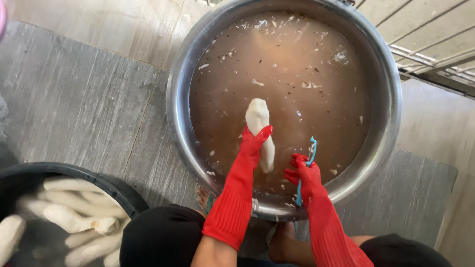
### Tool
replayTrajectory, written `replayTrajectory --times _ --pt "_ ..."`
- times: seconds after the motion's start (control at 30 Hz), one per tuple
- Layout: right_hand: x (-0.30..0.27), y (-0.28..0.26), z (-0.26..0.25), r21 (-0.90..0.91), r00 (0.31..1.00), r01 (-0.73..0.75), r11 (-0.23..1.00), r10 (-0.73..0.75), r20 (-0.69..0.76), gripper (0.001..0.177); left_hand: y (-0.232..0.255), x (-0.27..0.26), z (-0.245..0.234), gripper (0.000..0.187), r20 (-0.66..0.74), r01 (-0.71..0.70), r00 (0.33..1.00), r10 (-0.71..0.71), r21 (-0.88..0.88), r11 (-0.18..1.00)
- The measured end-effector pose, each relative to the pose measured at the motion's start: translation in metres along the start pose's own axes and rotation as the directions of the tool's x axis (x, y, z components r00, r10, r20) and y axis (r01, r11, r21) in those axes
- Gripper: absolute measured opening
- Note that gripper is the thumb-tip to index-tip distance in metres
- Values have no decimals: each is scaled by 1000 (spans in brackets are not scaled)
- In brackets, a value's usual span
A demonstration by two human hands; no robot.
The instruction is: Peeling white root vegetables using a hand peeler over a basin of water
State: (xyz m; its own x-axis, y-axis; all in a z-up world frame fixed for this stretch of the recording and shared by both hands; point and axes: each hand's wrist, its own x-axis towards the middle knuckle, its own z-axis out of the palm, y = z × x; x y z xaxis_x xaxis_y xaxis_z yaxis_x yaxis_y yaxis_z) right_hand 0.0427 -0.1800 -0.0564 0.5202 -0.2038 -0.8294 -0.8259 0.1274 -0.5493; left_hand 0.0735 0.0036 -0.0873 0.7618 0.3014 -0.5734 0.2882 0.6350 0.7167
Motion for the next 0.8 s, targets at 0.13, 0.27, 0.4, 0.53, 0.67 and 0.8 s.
replayTrajectory --times 0.13,0.27,0.4,0.53,0.67,0.8 --pt "-63 -40 24 234 977 -146 961 103 186 48 47 -51 43 69 44 -40 998 41 -21 999" --pt "-88 -81 43 644 931 -336 687 139 337 53 82 -112 57 72 267 -37 962 63 -103 994" --pt "5 -30 23 558 869 17 830 -288 402 48 101 -133 51 67 356 0 933 56 -156 988" --pt "53 -40 -1 681 652 80 728 -555 517 53 157 -147 38 68 338 131 937 -93 -90 987" --pt "-66 -131 -11 149 899 201 968 -242 365 32 195 -169 41 66 251 377 891 -379 58 924" --pt "-80 -158 -16 -76 903 283 956 -239 357 37 179 -181 46 51 320 409 828 -460 217 886"
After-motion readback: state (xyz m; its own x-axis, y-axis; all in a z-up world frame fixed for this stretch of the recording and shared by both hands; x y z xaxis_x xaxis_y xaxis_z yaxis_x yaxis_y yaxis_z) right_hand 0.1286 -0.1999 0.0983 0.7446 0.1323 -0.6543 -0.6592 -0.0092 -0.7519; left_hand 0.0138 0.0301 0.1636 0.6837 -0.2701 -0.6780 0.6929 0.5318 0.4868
